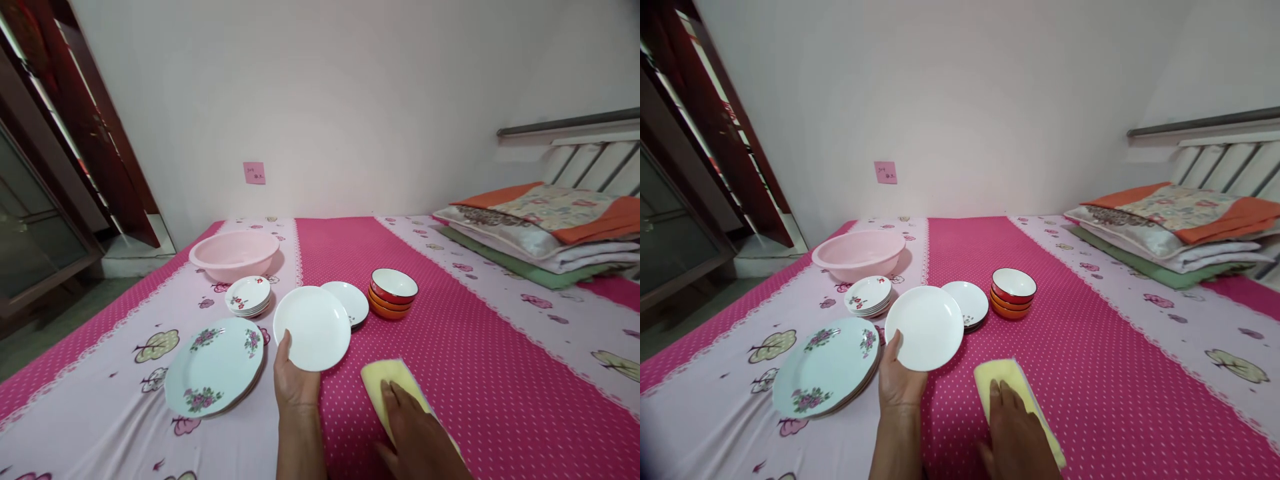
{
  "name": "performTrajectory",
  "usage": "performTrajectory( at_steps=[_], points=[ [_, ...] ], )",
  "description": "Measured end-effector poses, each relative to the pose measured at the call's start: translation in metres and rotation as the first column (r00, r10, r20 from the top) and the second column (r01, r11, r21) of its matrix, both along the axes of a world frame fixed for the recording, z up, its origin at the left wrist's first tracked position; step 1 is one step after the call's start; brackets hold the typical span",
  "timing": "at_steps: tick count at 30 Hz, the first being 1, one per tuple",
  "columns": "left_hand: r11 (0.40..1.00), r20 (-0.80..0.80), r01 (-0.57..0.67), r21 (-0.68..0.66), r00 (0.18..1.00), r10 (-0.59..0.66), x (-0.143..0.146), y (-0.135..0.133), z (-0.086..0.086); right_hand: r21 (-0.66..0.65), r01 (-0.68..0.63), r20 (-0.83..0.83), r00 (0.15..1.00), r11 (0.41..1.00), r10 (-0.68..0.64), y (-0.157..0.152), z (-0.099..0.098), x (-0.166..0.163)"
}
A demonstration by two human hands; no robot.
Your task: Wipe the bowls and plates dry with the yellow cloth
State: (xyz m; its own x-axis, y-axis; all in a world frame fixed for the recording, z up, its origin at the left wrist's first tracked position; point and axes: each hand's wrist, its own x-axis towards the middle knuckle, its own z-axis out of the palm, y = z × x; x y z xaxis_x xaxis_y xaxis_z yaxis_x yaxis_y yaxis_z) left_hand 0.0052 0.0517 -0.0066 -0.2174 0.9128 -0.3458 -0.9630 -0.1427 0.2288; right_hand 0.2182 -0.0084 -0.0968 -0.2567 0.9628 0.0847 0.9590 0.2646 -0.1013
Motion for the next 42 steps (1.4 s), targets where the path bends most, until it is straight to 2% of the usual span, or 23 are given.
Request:
performTrajectory(
  at_steps=[4,6,8,10,13,14,16,19,21,23,26,30,36,39,42],
  points=[
    [1.0,-0.012,-0.001,-0.001,1.0,0.001,-0.003,-0.001,0.0,-0.065,0.104,-0.038,0.994,0.992,-0.107,0.019,0.011,-0.004],
    [1.0,-0.031,-0.006,0.003,1.0,0.007,-0.003,-0.002,-0.001,-0.06,0.121,-0.157,0.979,0.991,-0.129,0.024,0.017,0.007],
    [1.0,-0.043,-0.008,0.016,0.999,0.009,-0.003,-0.002,-0.002,-0.053,0.115,-0.35,0.928,0.992,-0.126,0.029,0.028,0.022],
    [1.0,-0.055,-0.008,0.025,0.998,0.01,0.0,-0.003,-0.002,-0.056,0.133,-0.585,0.799,0.99,-0.14,0.034,0.045,0.033],
    [1.0,-0.088,0.0,0.028,0.996,0.002,0.009,-0.002,0.001,-0.146,0.223,-0.811,0.53,0.964,-0.245,0.046,0.079,0.034],
    [1.0,-0.107,0.004,0.024,0.994,-0.002,0.013,-0.002,0.004,-0.169,0.246,-0.842,0.468,0.954,-0.269,0.05,0.09,0.03],
    [1.0,-0.149,0.008,0.006,0.989,-0.007,0.023,-0.002,0.008,-0.154,0.276,-0.871,0.416,0.949,-0.262,0.058,0.108,0.015],
    [0.999,-0.228,-0.025,-0.03,0.974,0.017,0.041,-0.002,0.01,0.002,0.326,-0.879,0.451,0.946,-0.153,0.072,0.118,-0.012],
    [1.0,-0.279,-0.019,-0.009,0.96,0.015,0.054,-0.003,0.007,0.113,0.335,-0.865,0.496,0.936,-0.073,0.082,0.114,-0.028],
    [0.999,-0.323,0.035,0.036,0.946,-0.022,0.066,-0.004,0.001,0.167,0.307,-0.856,0.517,0.937,-0.017,0.09,0.106,-0.04],
    [0.992,-0.391,0.112,0.059,0.917,-0.081,0.079,-0.007,-0.009,0.12,0.284,-0.883,0.469,0.951,-0.028,0.097,0.095,-0.05],
    [0.993,-0.474,0.115,0.036,0.877,-0.085,0.083,-0.009,-0.015,0.071,0.26,-0.922,0.386,0.963,-0.036,0.097,0.092,-0.055],
    [0.994,-0.461,0.1,0.051,0.885,-0.065,0.074,-0.008,-0.009,0.164,0.085,-0.925,0.358,0.983,0.124,0.089,0.089,-0.065],
    [0.998,-0.36,0.061,0.033,0.932,-0.046,0.07,-0.007,-0.002,0.207,-0.087,-0.896,0.384,0.975,0.224,0.079,0.09,-0.072],
    [0.999,-0.227,-0.013,-0.045,0.974,0.002,0.059,-0.006,0.005,0.252,-0.268,-0.841,0.415,0.93,0.347,0.067,0.095,-0.077]
  ],
)
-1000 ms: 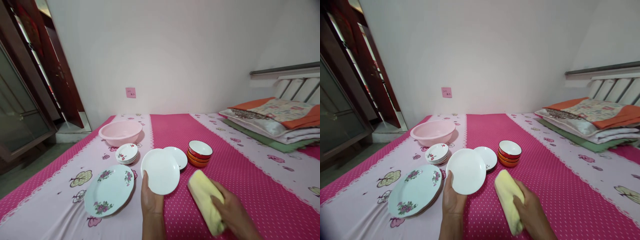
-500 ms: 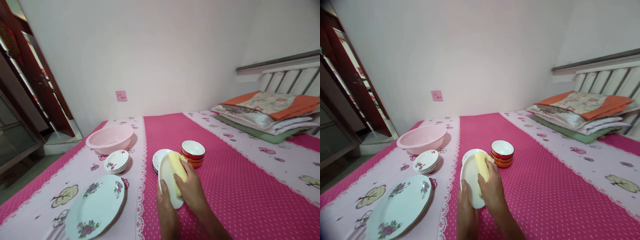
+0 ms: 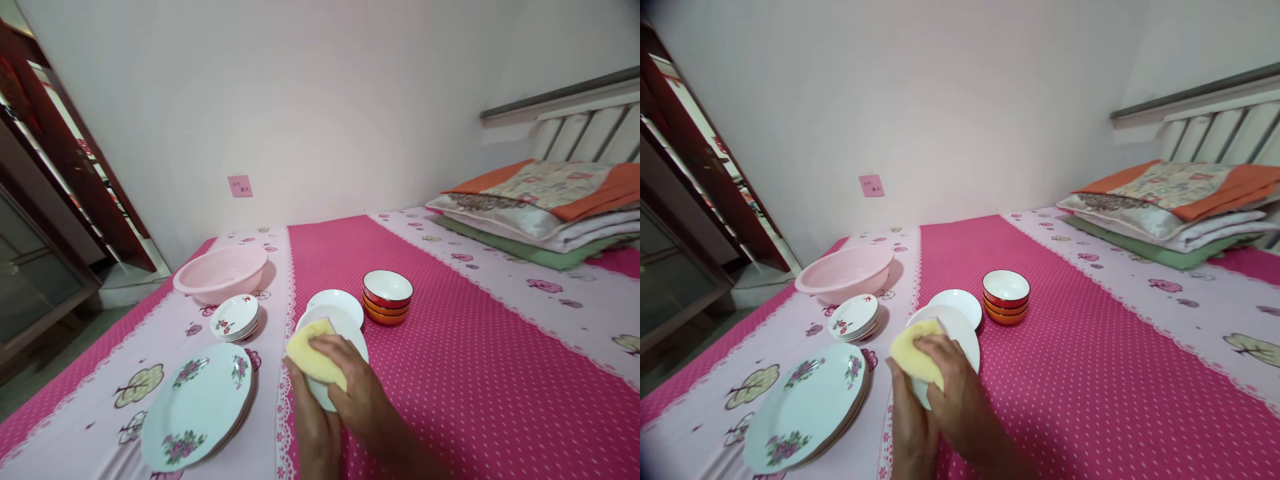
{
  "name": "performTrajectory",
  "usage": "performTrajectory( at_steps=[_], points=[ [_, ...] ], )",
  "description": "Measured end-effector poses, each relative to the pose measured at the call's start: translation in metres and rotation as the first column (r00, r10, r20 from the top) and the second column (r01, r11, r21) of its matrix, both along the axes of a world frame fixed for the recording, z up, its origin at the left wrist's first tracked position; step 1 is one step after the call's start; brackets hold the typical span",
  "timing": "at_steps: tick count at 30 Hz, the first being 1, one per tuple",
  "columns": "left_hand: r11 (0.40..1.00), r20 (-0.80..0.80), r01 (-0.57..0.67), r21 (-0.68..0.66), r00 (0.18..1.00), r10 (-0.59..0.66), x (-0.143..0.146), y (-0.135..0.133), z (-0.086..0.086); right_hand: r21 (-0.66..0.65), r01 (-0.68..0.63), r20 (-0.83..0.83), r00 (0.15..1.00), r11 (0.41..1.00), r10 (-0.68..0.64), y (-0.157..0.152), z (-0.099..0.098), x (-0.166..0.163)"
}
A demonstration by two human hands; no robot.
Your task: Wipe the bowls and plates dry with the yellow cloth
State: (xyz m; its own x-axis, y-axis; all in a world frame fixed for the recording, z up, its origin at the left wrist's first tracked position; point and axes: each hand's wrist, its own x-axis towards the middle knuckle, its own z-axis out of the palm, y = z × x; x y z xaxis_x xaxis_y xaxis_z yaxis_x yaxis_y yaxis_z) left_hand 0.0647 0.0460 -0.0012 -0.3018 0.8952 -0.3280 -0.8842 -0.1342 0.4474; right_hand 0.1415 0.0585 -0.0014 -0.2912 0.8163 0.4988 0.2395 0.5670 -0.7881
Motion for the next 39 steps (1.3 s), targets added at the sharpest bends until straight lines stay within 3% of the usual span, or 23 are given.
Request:
performTrajectory(
  at_steps=[3,5,9,13,16,19,21,23,25,27,32,36,39],
  points=[
    [0.999,0.099,-0.028,0.017,0.995,0.026,-0.018,0.0,0.0,0.088,-0.147,0.076,0.987,0.985,0.141,-0.008,0.003,0.0],
    [0.995,0.146,0.034,0.089,0.988,-0.046,-0.033,-0.001,-0.004,0.119,-0.203,0.115,0.975,0.972,0.19,-0.009,0.002,0.003],
    [0.946,0.136,0.221,0.236,0.957,-0.257,-0.056,-0.004,-0.011,0.117,-0.256,0.206,0.951,0.96,0.229,-0.008,0.002,0.018],
    [0.94,0.13,0.228,0.256,0.955,-0.267,-0.064,-0.005,-0.01,0.098,-0.207,0.305,0.937,0.973,0.169,-0.008,0.014,0.034],
    [0.944,0.1,0.214,0.251,0.964,-0.245,-0.063,-0.004,-0.012,0.107,-0.08,0.366,0.93,0.991,0.036,-0.002,0.02,0.047],
    [0.955,0.071,0.225,0.196,0.968,-0.242,-0.06,-0.004,-0.015,0.142,0.167,0.44,0.872,0.976,-0.213,0.011,0.019,0.068],
    [0.963,0.054,0.224,0.148,0.971,-0.235,-0.059,-0.004,-0.015,0.179,0.398,0.438,0.787,0.9,-0.436,0.019,0.018,0.084],
    [0.97,0.039,0.211,0.122,0.975,-0.217,-0.057,-0.005,-0.013,0.202,0.592,0.357,0.698,0.78,-0.621,0.021,0.022,0.097],
    [0.974,0.029,0.2,0.105,0.979,-0.204,-0.052,-0.006,-0.007,0.184,0.7,0.235,0.65,0.69,-0.722,0.019,0.029,0.103],
    [0.98,0.005,0.187,0.072,0.982,-0.188,-0.045,-0.007,0.001,0.136,0.734,0.136,0.652,0.666,-0.746,0.013,0.037,0.1],
    [0.976,-0.037,0.216,0.038,0.976,-0.215,-0.018,-0.009,0.007,0.024,0.631,0.025,0.775,0.775,-0.632,0.013,0.031,0.071],
    [0.927,-0.076,0.348,0.136,0.937,-0.341,-0.002,-0.006,-0.01,0.023,0.523,-0.058,0.851,0.852,-0.521,0.018,0.014,0.045],
    [0.924,-0.056,0.352,0.153,0.936,-0.347,0.0,-0.002,-0.02,0.06,0.364,-0.04,0.931,0.929,-0.362,0.012,0.014,0.031]
  ],
)
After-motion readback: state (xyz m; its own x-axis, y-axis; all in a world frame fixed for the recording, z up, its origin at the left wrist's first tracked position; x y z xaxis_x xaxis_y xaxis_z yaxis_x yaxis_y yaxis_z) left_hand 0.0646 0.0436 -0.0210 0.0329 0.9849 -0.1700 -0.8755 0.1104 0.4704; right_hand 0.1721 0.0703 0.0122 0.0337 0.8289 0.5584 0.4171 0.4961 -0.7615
